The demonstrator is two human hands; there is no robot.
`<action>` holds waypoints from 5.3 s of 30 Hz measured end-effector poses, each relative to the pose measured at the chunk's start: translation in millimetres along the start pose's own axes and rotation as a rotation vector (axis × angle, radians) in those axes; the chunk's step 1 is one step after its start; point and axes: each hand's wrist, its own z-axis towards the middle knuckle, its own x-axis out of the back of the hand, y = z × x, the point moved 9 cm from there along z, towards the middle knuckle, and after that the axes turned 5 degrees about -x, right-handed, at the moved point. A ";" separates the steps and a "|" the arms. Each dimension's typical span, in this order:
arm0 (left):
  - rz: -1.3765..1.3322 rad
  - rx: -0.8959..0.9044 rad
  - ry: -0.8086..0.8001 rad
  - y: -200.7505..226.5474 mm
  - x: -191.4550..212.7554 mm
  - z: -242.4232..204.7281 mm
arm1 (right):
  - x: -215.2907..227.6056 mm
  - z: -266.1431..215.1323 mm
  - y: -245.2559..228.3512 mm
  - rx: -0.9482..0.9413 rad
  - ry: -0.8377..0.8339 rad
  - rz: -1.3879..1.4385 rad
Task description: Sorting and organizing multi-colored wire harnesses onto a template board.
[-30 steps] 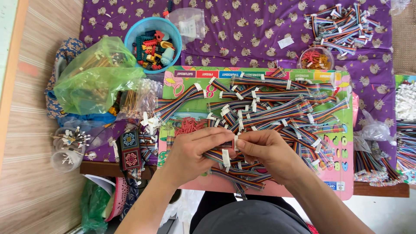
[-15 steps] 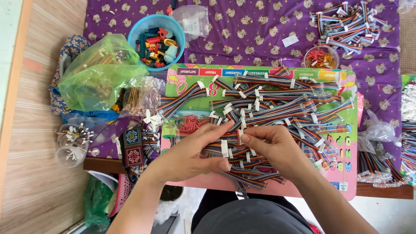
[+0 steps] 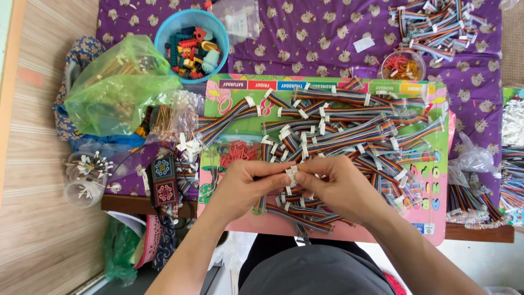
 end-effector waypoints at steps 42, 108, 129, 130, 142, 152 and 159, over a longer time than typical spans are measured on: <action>1.218 0.168 -0.014 -118.9 130.6 59.1 | -2.8 123.4 -37.9 0.893 0.036 -1.068; 1.006 -0.705 0.049 71.2 -23.8 -23.3 | -0.5 17.9 44.6 -0.045 0.029 0.643; 1.021 -0.649 0.023 62.8 -27.2 -28.0 | 10.4 14.0 41.7 -0.002 0.070 0.620; 1.022 -0.648 0.023 65.5 -28.7 -28.6 | 10.1 12.4 42.0 -0.002 0.068 0.621; 1.065 -0.970 -0.013 88.9 -52.2 -50.5 | -21.2 14.4 67.1 -0.159 -0.306 0.740; 0.608 -0.635 0.116 71.4 -18.4 -33.4 | -9.9 6.8 38.6 -0.024 -0.111 0.575; 0.617 -0.541 0.021 67.1 -16.4 -27.9 | -8.1 2.9 29.0 0.037 -0.095 0.510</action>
